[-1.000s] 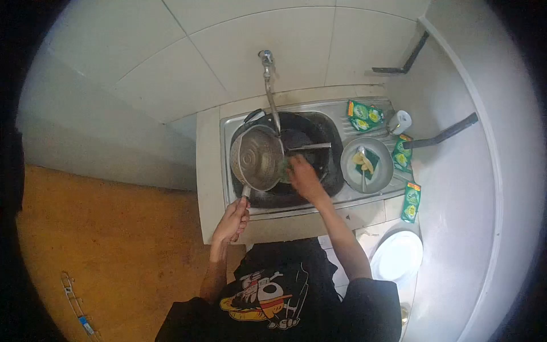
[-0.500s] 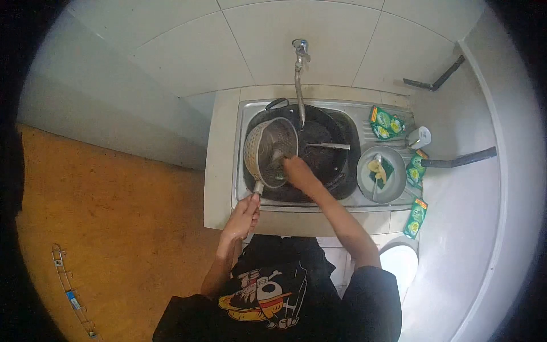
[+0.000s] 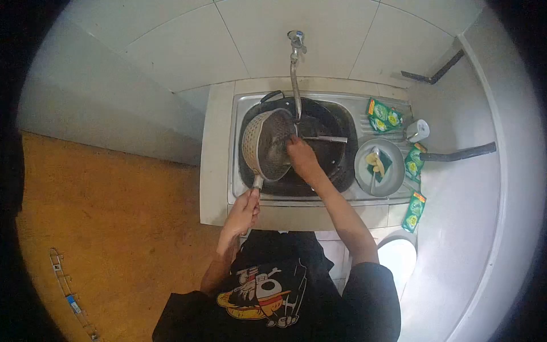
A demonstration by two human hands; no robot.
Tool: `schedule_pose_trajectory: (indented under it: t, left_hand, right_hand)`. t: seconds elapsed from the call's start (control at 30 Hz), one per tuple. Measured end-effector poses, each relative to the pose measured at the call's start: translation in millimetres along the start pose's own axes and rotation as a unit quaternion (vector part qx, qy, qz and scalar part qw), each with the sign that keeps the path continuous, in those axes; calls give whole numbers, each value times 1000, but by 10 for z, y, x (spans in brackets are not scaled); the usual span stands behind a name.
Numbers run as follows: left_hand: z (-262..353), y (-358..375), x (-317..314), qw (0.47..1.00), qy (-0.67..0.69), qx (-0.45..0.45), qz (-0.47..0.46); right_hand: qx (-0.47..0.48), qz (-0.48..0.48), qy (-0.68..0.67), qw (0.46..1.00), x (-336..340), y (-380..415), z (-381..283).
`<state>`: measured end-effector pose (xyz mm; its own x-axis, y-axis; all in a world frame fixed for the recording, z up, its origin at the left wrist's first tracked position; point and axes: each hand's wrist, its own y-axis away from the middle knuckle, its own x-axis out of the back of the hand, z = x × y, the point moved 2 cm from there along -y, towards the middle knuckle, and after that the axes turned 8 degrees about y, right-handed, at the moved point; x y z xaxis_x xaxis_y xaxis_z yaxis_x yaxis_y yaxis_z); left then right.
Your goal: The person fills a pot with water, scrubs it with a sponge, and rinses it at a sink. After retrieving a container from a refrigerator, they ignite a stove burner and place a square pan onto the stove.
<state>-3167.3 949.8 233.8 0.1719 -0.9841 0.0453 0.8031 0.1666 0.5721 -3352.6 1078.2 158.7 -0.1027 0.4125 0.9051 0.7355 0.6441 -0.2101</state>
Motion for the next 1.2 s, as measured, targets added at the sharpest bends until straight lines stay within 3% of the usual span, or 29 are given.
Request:
schedule_pose_trajectory:
  t: [0.23,0.33,0.63,0.73,0.87,0.93,1.07,1.2]
  left_hand:
    - [36,20,61,1000,-7,8,18]
    - [99,4,32,1000,-13,5,19]
    - [18,-119,77,998,-16,-51,30]
    - [-40,-167,96,998,-18,-51,35]
    - [-58,-146,118,997,-19,-62,30]
    - [-95,-153,81,998,16,-52,30]
    - [-6,-128,65,997,30,-41,51]
    - [-166,-207,128,997,40,-37,45]
  right_hand:
    - [55,-99,-25,993,-115,8,-55]
    - [40,32,8,999,7,-123,1]
    - [40,-82,-190,978,-175,9,-196]
    - [32,-27,-220,975,-160,5,-311]
    - [3,-28,-160,987,-197,-87,-221]
    - [0,-25,-60,998,-181,-199,-95]
    - [-14,-26,-41,999,-76,-128,-260]
    - [39,-46,-201,978,-148,-134,-394]
